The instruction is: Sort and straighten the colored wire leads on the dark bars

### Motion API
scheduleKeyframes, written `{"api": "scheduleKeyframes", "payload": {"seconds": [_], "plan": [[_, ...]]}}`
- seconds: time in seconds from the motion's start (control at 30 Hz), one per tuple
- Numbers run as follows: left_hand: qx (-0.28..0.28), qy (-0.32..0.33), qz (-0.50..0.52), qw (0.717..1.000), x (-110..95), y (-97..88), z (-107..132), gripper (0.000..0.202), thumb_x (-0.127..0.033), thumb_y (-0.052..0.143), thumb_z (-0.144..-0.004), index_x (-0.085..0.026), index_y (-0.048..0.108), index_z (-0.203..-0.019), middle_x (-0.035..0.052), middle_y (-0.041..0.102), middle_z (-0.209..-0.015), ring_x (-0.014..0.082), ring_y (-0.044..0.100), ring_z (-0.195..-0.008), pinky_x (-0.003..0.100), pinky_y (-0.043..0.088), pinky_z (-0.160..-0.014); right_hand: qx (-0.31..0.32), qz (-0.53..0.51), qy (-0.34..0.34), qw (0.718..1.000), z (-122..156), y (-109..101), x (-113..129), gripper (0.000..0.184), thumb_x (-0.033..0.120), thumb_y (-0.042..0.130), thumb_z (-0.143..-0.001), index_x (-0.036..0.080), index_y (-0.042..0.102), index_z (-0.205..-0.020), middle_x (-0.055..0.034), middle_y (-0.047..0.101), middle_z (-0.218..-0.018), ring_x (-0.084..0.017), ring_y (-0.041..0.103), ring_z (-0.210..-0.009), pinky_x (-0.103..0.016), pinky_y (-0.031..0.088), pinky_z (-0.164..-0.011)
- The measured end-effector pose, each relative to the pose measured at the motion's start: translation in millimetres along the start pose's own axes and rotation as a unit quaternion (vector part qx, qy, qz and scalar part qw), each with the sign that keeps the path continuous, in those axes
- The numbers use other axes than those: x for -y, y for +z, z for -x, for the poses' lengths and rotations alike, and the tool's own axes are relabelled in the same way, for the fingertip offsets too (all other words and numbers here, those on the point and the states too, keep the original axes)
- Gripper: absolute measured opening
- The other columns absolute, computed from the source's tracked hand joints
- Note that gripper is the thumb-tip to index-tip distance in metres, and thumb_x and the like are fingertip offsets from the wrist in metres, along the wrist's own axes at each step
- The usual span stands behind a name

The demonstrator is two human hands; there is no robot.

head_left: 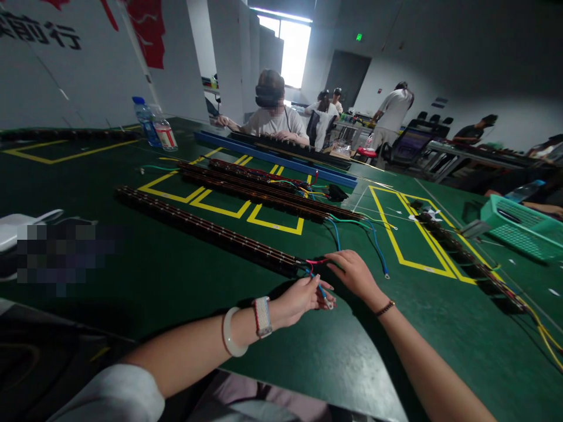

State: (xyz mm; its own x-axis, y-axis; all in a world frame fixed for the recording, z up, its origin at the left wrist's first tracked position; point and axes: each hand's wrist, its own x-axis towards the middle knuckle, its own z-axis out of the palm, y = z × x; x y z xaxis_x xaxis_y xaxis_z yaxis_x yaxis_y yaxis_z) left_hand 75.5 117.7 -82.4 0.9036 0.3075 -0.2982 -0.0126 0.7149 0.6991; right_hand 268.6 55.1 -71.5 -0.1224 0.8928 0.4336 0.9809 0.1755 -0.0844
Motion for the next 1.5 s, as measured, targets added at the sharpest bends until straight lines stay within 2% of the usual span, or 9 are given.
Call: {"api": "scheduleKeyframes", "payload": {"seconds": [0.2, 0.37, 0.5, 0.73, 0.93, 1.03, 1.17, 1.3, 1.5], "plan": [[-0.042, -0.001, -0.071, 0.997, -1, 5.1, 6, 0.022, -0.030, 0.039, -0.095, -0.011, 0.049, -0.095, 0.0113, 0.063, -0.088, 0.0176, 0.066, -0.081, 0.035, 0.053, -0.076, -0.048, -0.021, 0.047, 0.998, 24, 8, 2, 0.026, 0.023, 0.044, -0.093, 0.020, 0.058, -0.116, -0.0082, 0.063, -0.104, -0.020, 0.057, -0.099, -0.038, 0.047, -0.089], [-0.060, -0.035, -0.159, 0.985, -6, 5.6, 10, 0.035, -0.045, 0.032, -0.095, -0.013, 0.047, -0.095, 0.0038, 0.058, -0.069, 0.0166, 0.064, -0.059, 0.030, 0.052, -0.055, -0.034, -0.024, 0.032, 0.999, 19, 13, 6, 0.032, 0.019, 0.044, -0.093, 0.021, 0.055, -0.122, -0.0085, 0.059, -0.117, -0.020, 0.053, -0.110, -0.040, 0.045, -0.096], [-0.033, -0.082, -0.222, 0.971, -17, 1.2, 11, 0.043, -0.052, 0.031, -0.092, -0.013, 0.048, -0.093, 0.0014, 0.056, -0.062, 0.0154, 0.061, -0.049, 0.027, 0.049, -0.050, -0.008, -0.008, 0.022, 1.000, 15, 15, 8, 0.035, 0.020, 0.045, -0.093, 0.022, 0.052, -0.128, -0.0069, 0.056, -0.125, -0.022, 0.045, -0.122, -0.043, 0.038, -0.104], [0.003, -0.115, -0.290, 0.950, -32, -6.3, 8, 0.044, -0.050, 0.033, -0.092, -0.012, 0.054, -0.089, -0.0010, 0.053, -0.054, 0.0102, 0.051, -0.037, 0.023, 0.044, -0.042, 0.012, 0.003, 0.019, 1.000, 10, 15, 6, 0.025, 0.027, 0.047, -0.094, 0.021, 0.063, -0.112, -0.0054, 0.064, -0.096, -0.018, 0.055, -0.093, -0.036, 0.041, -0.093], [0.016, -0.084, -0.334, 0.939, -35, -10.6, 5, 0.048, -0.050, 0.035, -0.091, -0.009, 0.059, -0.090, -0.0049, 0.043, -0.044, 0.0053, 0.033, -0.028, 0.017, 0.028, -0.032, -0.018, 0.070, 0.022, 0.997, 5, 13, 2, 0.021, 0.024, 0.048, -0.094, 0.023, 0.065, -0.105, -0.0043, 0.063, -0.095, -0.017, 0.052, -0.092, -0.036, 0.036, -0.097], [0.017, -0.092, -0.333, 0.938, -35, -11.3, 5, 0.054, -0.057, 0.039, -0.088, -0.009, 0.060, -0.099, -0.0031, 0.048, -0.049, 0.0063, 0.041, -0.032, 0.018, 0.035, -0.036, -0.032, 0.092, 0.029, 0.995, 5, 11, 3, 0.021, 0.023, 0.048, -0.093, 0.025, 0.065, -0.105, -0.0036, 0.063, -0.095, -0.017, 0.052, -0.092, -0.036, 0.033, -0.100], [0.034, -0.110, -0.274, 0.955, -32, -9.3, 6, 0.058, -0.062, 0.041, -0.085, -0.011, 0.052, -0.111, 0.0082, 0.065, -0.073, 0.0165, 0.065, -0.056, 0.027, 0.051, -0.053, -0.040, 0.096, 0.036, 0.994, 6, 9, 7, 0.021, 0.023, 0.049, -0.093, 0.026, 0.066, -0.105, -0.0030, 0.063, -0.097, -0.017, 0.052, -0.092, -0.037, 0.034, -0.100], [0.024, -0.111, -0.322, 0.940, -24, -9.6, 4, 0.062, -0.069, 0.040, -0.080, -0.010, 0.052, -0.093, 0.0119, 0.066, -0.067, 0.0209, 0.066, -0.054, 0.028, 0.050, -0.049, -0.024, 0.083, 0.044, 0.995, 8, 8, 9, 0.024, 0.024, 0.047, -0.094, 0.027, 0.064, -0.111, -0.0039, 0.063, -0.100, -0.019, 0.052, -0.095, -0.039, 0.034, -0.100], [0.059, -0.088, -0.392, 0.914, -19, -10.4, 2, 0.066, -0.076, 0.035, -0.076, -0.012, 0.049, -0.062, 0.0094, 0.060, -0.051, 0.0140, 0.056, -0.038, 0.020, 0.037, -0.036, -0.033, 0.013, 0.065, 0.997, 9, 5, 13, 0.027, 0.028, 0.046, -0.094, 0.025, 0.062, -0.116, -0.0065, 0.062, -0.106, -0.021, 0.052, -0.103, -0.044, 0.036, -0.101]]}}
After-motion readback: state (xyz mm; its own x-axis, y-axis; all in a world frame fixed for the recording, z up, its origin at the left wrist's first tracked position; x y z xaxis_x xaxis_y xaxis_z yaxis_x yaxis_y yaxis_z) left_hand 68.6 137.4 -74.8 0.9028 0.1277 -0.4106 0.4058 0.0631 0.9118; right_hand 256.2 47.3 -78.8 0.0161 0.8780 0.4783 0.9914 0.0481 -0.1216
